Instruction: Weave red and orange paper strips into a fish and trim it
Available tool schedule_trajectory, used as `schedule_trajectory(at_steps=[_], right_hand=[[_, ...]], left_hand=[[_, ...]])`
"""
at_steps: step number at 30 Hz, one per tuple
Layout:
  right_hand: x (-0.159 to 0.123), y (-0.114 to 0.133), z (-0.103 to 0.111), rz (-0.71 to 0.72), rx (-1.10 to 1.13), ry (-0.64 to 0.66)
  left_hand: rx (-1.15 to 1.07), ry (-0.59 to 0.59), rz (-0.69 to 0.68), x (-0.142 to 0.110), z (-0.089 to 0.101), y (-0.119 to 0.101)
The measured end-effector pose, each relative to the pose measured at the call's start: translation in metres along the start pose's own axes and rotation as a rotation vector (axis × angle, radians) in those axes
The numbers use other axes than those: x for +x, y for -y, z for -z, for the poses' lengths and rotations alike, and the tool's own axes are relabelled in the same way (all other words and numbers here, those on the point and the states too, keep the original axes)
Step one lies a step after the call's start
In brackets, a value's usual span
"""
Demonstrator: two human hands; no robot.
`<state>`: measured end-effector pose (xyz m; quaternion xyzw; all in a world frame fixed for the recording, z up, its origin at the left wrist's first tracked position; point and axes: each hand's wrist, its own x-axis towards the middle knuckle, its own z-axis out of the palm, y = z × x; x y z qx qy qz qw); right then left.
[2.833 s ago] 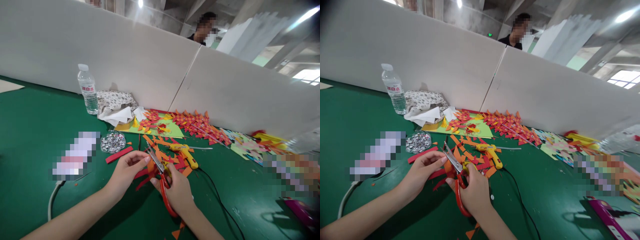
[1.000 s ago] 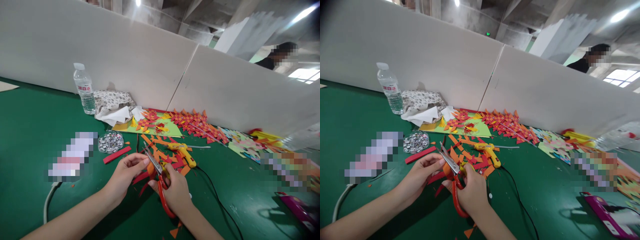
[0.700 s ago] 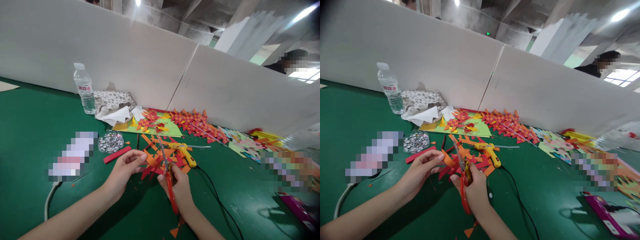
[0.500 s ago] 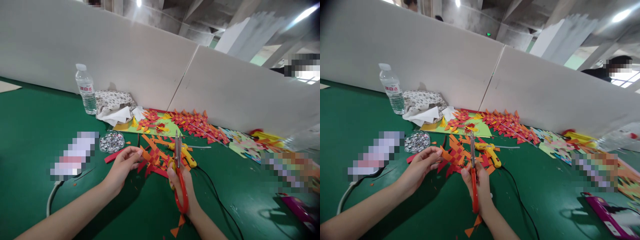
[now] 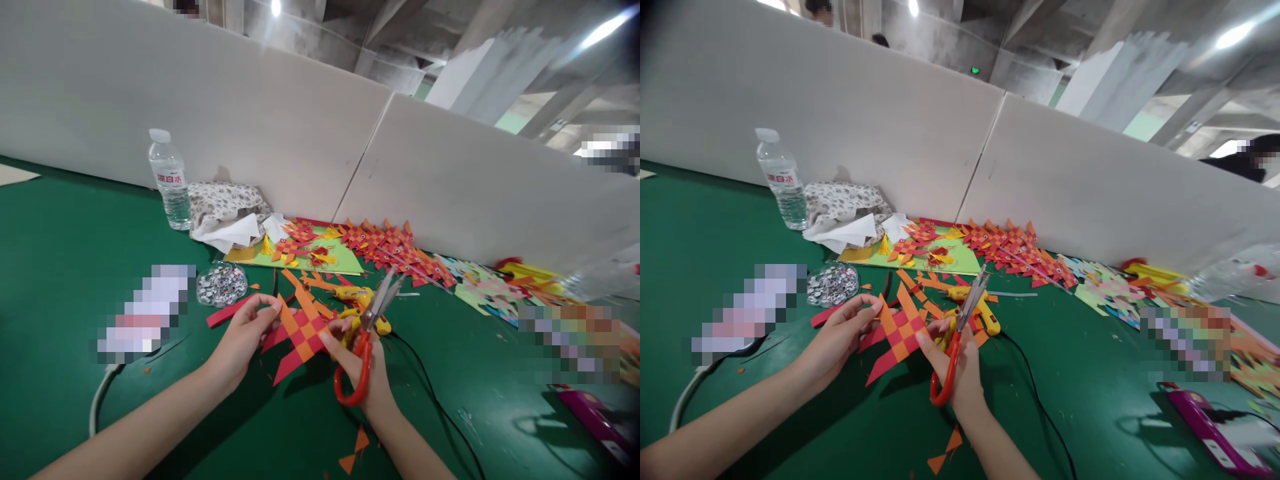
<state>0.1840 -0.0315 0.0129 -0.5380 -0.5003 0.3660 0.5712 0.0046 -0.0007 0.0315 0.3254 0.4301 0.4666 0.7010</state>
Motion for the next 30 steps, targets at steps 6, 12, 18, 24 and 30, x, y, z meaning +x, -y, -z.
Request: schedule_trajectory(at_steps=[6,12,18,24,30], right_hand=[[0.0011,0.0002,-0.0001,-0.056,0.087,0.034],[-0.0010,-0.0011,0.0008,-0.090,0.060,0.170],[0.0040,-0.0013,0.0033,-0.100,0.166,-0.052],[0.0074,0.0013,0.0068,-0.098,0.209,-0.069],[0.0052,0.0036,0.0080,-0.004,0.072,-0.041]], left_hand=[[0.061,0.038,0.003,0.0025,0.0022,0.0014],[0.167,0.078,0.007,0.0047,0.0047,0.0036],[0.186,0.201,0.033,0.0046,0.0055,0.0043],[0.312,0.388,0.166,0.0026,0.0049,0.0085],[0.454,0.373,0.125,-0.0007,0.0062,0.0061]])
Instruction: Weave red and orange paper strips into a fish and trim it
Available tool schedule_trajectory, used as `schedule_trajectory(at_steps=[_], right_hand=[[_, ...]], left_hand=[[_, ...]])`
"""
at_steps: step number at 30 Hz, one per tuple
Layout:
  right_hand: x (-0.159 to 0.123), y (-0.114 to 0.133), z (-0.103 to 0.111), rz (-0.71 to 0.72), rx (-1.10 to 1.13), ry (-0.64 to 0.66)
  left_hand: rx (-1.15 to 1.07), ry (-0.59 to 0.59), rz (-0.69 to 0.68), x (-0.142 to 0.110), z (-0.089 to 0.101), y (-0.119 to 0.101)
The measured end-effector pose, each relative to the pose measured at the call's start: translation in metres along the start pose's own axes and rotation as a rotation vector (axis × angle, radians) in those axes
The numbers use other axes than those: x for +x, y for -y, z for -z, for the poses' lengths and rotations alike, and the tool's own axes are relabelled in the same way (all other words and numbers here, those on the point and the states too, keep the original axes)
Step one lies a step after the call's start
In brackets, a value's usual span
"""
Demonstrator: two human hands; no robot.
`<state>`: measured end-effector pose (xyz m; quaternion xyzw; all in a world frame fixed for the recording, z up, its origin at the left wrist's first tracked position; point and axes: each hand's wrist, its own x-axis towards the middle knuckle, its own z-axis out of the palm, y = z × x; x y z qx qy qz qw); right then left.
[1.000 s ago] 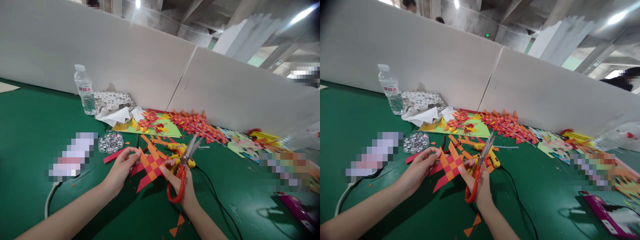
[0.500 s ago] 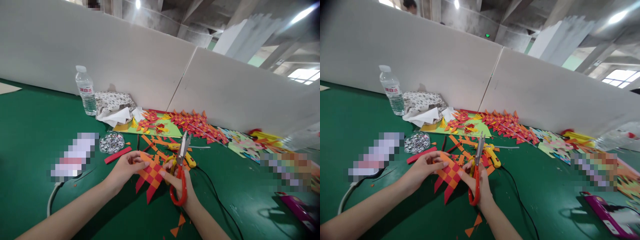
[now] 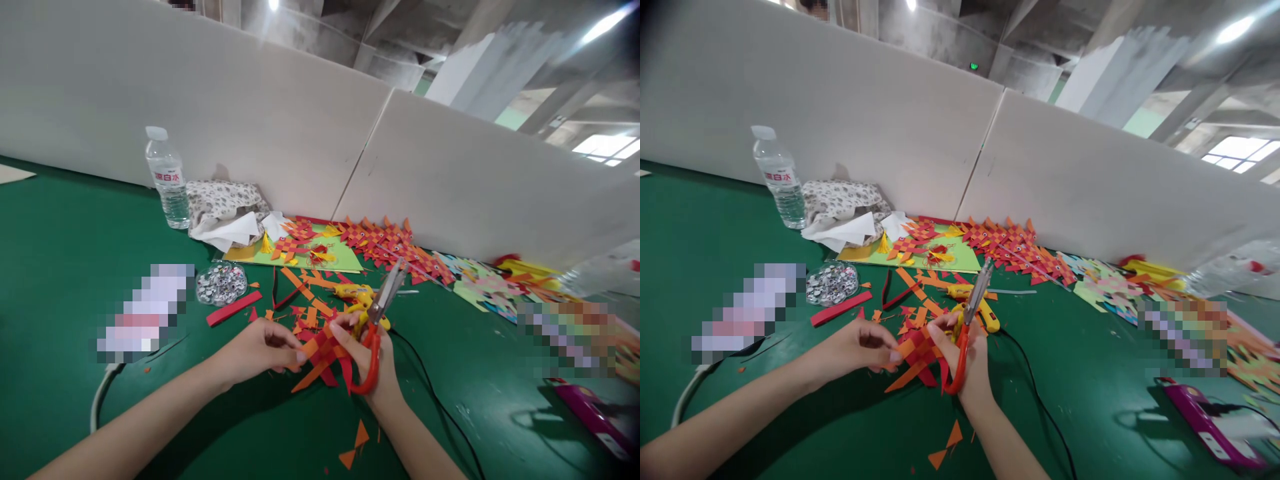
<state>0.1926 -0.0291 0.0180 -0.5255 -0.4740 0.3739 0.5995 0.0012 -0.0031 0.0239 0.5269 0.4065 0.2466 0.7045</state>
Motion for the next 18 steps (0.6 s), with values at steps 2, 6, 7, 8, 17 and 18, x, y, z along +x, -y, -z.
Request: schedule_trajectory(at_steps=[2,6,7,8,17,18], right_hand=[[-0.001,0.002,0.000,0.028,-0.019,-0.043],[-0.001,0.006,-0.001,0.116,-0.068,-0.112],[-0.001,0.007,-0.002,0.144,-0.080,-0.102],[-0.002,0.006,-0.003,0.173,-0.095,-0.082],[-0.012,-0.001,-0.004,0.139,-0.478,0.116],[-0.012,0.000,-0.003,0.122,-0.561,0.151]], left_hand=[[-0.078,-0.058,0.006,0.000,0.001,-0.001],[-0.510,-0.300,-0.073,0.005,0.008,-0.004],[-0.626,-0.363,-0.103,0.006,0.011,-0.005],[-0.717,-0.416,-0.129,0.008,0.015,-0.006],[-0.786,-0.448,-0.179,0.008,0.016,-0.010],[-0.766,-0.437,-0.199,0.008,0.014,-0.010]])
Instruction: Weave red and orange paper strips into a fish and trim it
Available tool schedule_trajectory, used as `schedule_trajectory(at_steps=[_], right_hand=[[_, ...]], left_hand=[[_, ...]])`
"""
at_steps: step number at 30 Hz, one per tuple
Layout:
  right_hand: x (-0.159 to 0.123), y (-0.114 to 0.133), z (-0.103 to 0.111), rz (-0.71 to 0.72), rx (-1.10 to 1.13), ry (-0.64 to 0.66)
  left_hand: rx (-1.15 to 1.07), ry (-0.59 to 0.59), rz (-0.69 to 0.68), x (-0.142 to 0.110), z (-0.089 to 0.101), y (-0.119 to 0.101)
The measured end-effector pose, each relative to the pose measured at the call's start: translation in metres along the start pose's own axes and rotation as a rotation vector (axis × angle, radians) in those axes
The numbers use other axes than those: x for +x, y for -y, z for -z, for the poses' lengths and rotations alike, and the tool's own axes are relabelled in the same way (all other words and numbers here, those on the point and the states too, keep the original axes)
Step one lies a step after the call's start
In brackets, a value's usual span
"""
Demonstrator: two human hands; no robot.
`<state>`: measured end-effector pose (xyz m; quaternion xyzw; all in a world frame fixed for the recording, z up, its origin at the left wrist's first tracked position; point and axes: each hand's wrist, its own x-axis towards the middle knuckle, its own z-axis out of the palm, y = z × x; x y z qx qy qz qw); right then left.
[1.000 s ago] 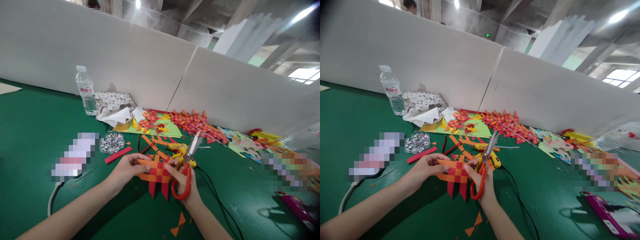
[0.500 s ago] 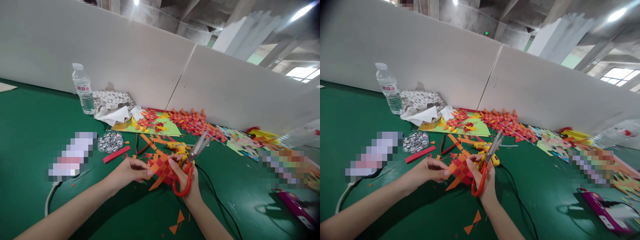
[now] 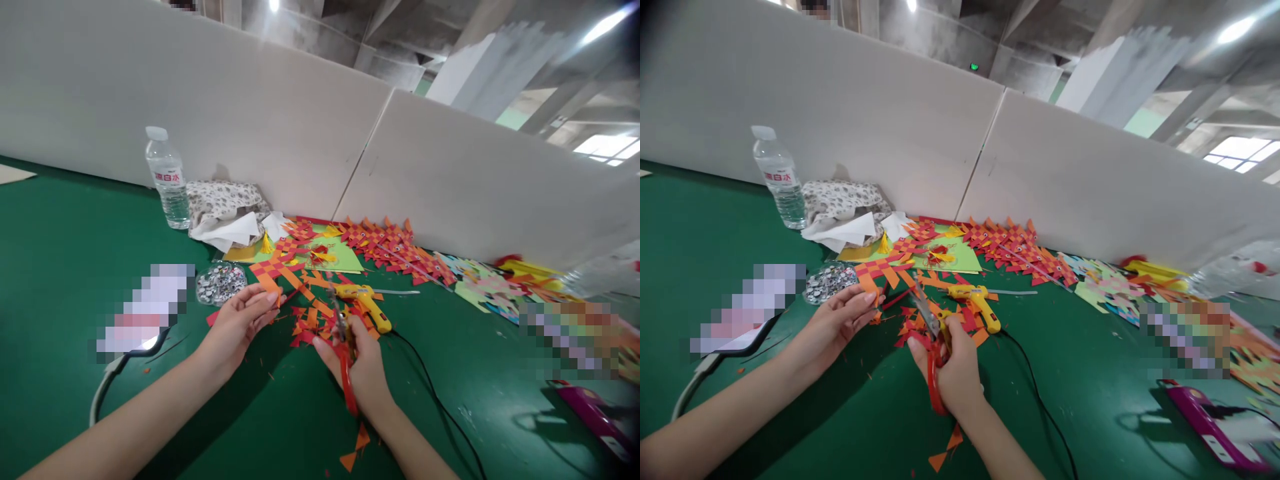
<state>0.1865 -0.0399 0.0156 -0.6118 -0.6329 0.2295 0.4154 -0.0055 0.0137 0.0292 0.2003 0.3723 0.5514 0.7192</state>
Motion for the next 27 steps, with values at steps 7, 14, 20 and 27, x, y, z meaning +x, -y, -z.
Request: schedule_trajectory(at_steps=[7,14,20,27], right_hand=[[0.002,0.006,-0.001,0.013,-0.379,0.161],[0.001,0.006,-0.001,-0.013,-0.363,0.174],[0.000,0.006,0.000,-0.014,-0.299,0.218],[0.001,0.002,0.000,-0.021,-0.228,0.191]], left_hand=[[-0.021,0.030,-0.107,-0.003,-0.002,0.002],[-0.059,0.026,-0.147,-0.004,-0.004,0.002],[0.062,0.046,-0.154,-0.007,-0.003,0.006],[0.243,0.163,-0.130,-0.013,-0.004,0.010]])
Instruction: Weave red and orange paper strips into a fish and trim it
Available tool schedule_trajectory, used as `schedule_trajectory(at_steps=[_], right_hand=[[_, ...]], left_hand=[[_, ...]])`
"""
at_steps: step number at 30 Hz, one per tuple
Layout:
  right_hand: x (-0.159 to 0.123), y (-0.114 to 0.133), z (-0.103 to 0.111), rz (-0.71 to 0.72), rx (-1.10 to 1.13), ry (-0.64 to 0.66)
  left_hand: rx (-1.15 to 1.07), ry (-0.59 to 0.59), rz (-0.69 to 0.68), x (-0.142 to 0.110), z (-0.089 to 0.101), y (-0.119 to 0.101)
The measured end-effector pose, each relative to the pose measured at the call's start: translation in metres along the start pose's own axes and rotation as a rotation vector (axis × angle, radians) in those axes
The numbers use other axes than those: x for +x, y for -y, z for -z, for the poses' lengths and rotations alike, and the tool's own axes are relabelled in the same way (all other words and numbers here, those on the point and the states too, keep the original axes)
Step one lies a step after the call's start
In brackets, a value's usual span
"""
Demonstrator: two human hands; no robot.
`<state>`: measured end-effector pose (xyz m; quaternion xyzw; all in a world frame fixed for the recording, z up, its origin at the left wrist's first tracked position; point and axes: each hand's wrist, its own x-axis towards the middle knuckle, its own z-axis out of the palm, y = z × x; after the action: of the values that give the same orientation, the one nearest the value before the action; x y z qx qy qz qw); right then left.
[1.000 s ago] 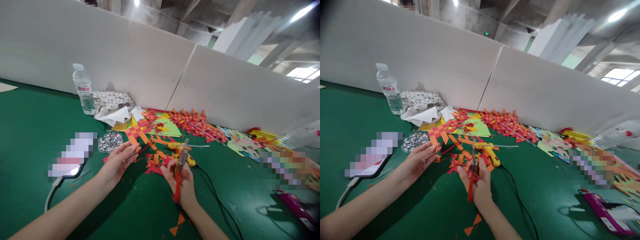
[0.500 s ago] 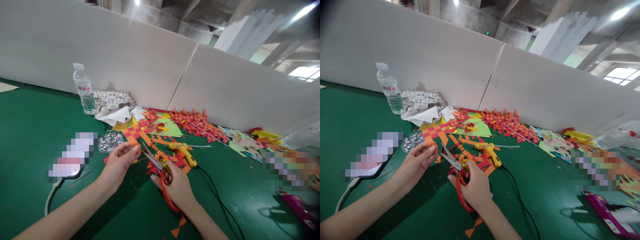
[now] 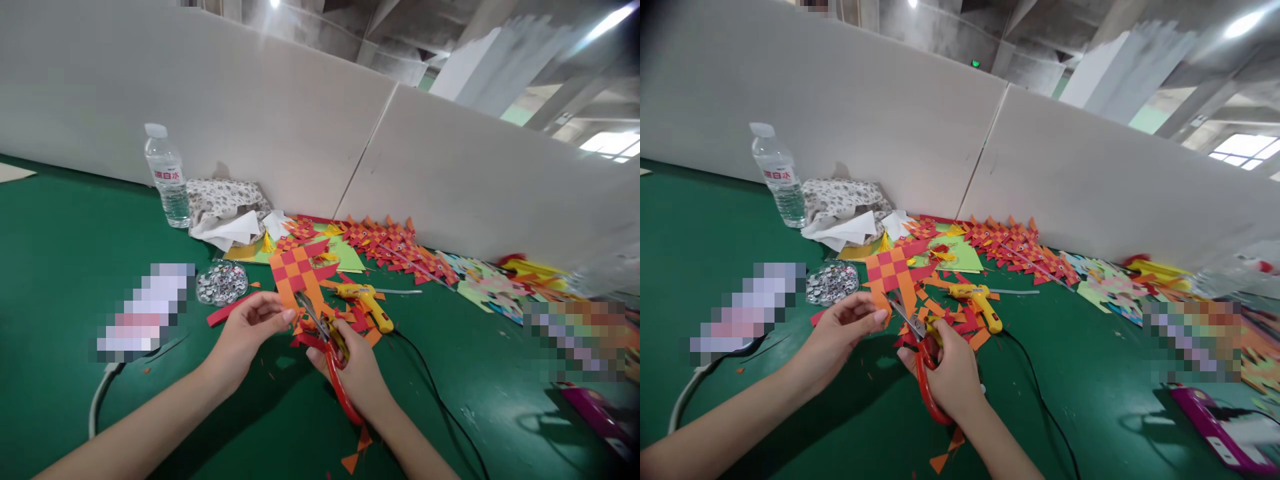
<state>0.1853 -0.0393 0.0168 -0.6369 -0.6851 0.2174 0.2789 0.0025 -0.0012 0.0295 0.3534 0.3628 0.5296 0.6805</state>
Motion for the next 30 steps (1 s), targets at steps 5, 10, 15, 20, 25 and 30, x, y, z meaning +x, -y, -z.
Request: schedule_trajectory(at_steps=[5,10,15,20,25,30], right_hand=[[-0.001,0.000,0.000,0.003,-0.067,-0.044],[-0.002,0.003,0.002,0.047,-0.176,-0.100],[-0.002,0.004,0.002,0.061,-0.213,-0.115],[-0.001,0.005,0.006,0.082,-0.239,-0.129],[0.001,0.004,0.015,0.086,-0.291,-0.107],[0.001,0.004,0.021,0.158,-0.346,-0.101]], left_hand=[[0.094,0.071,0.082,-0.001,-0.001,0.001],[0.125,0.047,0.086,-0.001,-0.001,-0.001],[0.132,0.044,0.053,-0.002,-0.003,-0.004],[0.132,-0.024,0.041,0.001,-0.002,-0.004],[0.290,0.041,-0.040,0.003,0.004,-0.004],[0.332,0.045,-0.075,0.005,0.006,-0.001]])
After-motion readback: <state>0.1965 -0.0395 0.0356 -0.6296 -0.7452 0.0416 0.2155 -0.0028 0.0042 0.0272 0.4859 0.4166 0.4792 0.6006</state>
